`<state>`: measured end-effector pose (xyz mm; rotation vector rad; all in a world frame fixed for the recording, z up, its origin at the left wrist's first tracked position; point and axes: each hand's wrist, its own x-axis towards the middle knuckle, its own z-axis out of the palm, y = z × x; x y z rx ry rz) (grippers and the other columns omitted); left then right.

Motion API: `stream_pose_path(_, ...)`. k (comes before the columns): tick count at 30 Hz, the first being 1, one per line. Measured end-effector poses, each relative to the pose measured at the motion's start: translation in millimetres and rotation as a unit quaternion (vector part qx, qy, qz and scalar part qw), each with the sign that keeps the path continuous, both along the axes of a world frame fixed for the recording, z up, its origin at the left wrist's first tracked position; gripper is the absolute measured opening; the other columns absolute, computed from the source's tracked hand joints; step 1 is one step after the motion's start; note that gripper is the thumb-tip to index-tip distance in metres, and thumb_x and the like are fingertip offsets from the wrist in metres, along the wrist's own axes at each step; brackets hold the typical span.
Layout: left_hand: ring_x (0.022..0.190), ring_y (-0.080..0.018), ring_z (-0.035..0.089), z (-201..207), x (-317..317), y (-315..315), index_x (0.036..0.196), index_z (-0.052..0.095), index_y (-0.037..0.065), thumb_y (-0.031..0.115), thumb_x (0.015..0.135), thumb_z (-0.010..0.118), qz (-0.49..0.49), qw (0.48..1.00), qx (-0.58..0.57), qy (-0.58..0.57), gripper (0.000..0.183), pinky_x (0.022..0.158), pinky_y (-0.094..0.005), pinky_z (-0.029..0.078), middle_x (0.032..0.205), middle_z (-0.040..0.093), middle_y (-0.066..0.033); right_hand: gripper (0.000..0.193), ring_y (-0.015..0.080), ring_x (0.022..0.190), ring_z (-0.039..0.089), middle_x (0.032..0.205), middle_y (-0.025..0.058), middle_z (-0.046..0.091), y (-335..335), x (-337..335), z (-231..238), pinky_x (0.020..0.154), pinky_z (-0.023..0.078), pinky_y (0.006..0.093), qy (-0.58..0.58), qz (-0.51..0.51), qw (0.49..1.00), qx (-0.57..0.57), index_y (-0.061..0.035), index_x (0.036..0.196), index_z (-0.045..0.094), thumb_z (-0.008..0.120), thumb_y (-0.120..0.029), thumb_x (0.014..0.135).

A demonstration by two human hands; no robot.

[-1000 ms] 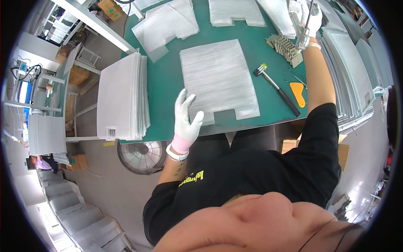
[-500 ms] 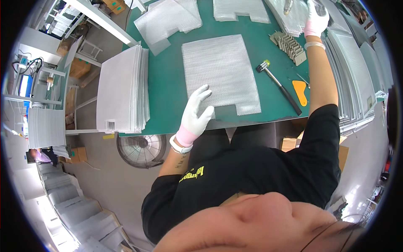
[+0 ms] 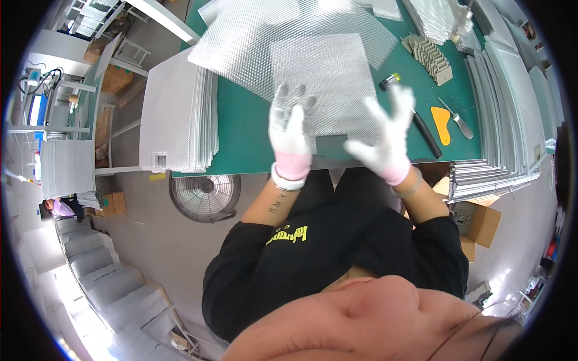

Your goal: The person assembles air filters by placing a mesh sheet onto a green workbench, positioning a plastic frame over it, and securing the assembly with a power drill. The person repeats this process for multiple units, stacking the finished filters on the table.

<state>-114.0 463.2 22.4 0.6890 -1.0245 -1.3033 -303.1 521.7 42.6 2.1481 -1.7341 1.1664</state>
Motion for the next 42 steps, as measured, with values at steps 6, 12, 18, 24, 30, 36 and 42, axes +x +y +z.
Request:
stream_pose_path(6, 0.105, -0.0258, 0.064, -21, 53, -2, 0.150, 0.034, -0.004, 0.005, 0.096, 0.057, 0.006, 0.995, 0.034, -0.095, 0.059, 0.092, -0.0374, 0.053, 0.131, 0.056, -0.0239, 0.088, 0.0218, 0.076, 0.067, 0.095, 0.0131, 0.069, 10, -39, 17, 0.074, 0.054, 0.0294, -0.275, -0.040, 0.932, 0.235, -0.0052, 0.157, 0.031, 0.077, -0.012, 0.082)
stream_pose_path(12, 0.105, -0.0363, 0.060, -22, 53, -6, 0.145, 0.045, -0.001, 0.027, 0.082, 0.079, 0.103, 0.780, -0.182, -0.590, 0.076, 0.093, -0.0426, 0.050, 0.119, 0.059, -0.0210, 0.086, 0.0208, 0.061, 0.060, 0.075, 0.0093, 0.061, 10, -30, -22, 0.061, 0.051, 0.0316, -0.204, -0.071, 0.949, 0.230, -0.0054, 0.155, 0.035, 0.078, -0.015, 0.081)
stream_pose_path(18, 0.098, -0.0364, 0.063, -33, 52, -16, 0.143, 0.047, -0.001, 0.036, 0.083, 0.076, 0.085, 0.725, -0.144, -0.668, 0.077, 0.082, -0.0434, 0.054, 0.109, 0.061, -0.0219, 0.083, 0.0282, 0.066, 0.063, 0.077, 0.0129, 0.063, -2, -29, -39, 0.064, 0.052, 0.0364, -0.182, -0.098, 0.948, 0.242, -0.0073, 0.153, 0.039, 0.078, -0.021, 0.081)
stream_pose_path(24, 0.101, -0.0354, 0.061, -41, 47, -21, 0.142, 0.049, -0.001, 0.037, 0.084, 0.074, 0.059, 0.696, -0.087, -0.710, 0.074, 0.088, -0.0413, 0.052, 0.112, 0.060, -0.0204, 0.077, 0.0315, 0.076, 0.067, 0.090, 0.0152, 0.068, -11, -28, -49, 0.070, 0.054, 0.0376, -0.108, -0.124, 0.952, 0.257, -0.0085, 0.150, 0.043, 0.076, -0.027, 0.083)
stream_pose_path(30, 0.100, -0.0331, 0.062, -50, 54, -22, 0.144, 0.049, 0.002, 0.043, 0.085, 0.072, 0.062, 0.698, -0.128, -0.702, 0.076, 0.084, -0.0425, 0.053, 0.112, 0.058, -0.0177, 0.061, 0.0325, 0.096, 0.068, 0.109, 0.0168, 0.070, -6, -26, -55, 0.082, 0.055, 0.0380, -0.081, -0.106, 0.960, 0.248, -0.0078, 0.140, 0.055, 0.073, -0.029, 0.086)
stream_pose_path(36, 0.103, -0.0328, 0.062, -49, 54, -23, 0.144, 0.050, 0.003, 0.043, 0.084, 0.073, 0.068, 0.689, -0.126, -0.710, 0.076, 0.087, -0.0417, 0.053, 0.113, 0.059, -0.0179, 0.054, 0.0329, 0.095, 0.068, 0.107, 0.0159, 0.070, -11, -31, -62, 0.085, 0.054, 0.0395, -0.065, -0.088, 0.972, 0.210, -0.0069, 0.135, 0.059, 0.071, -0.031, 0.088)
stream_pose_path(42, 0.106, -0.0351, 0.060, -29, 50, -29, 0.140, 0.053, 0.002, 0.043, 0.077, 0.080, 0.018, 0.733, -0.020, -0.680, 0.080, 0.092, -0.0393, 0.051, 0.121, 0.055, -0.0222, 0.045, 0.0335, 0.090, 0.068, 0.097, 0.0150, 0.069, -18, -36, -33, 0.080, 0.055, 0.0415, 0.032, -0.111, 0.936, 0.333, -0.0115, 0.128, 0.063, 0.067, -0.035, 0.090)
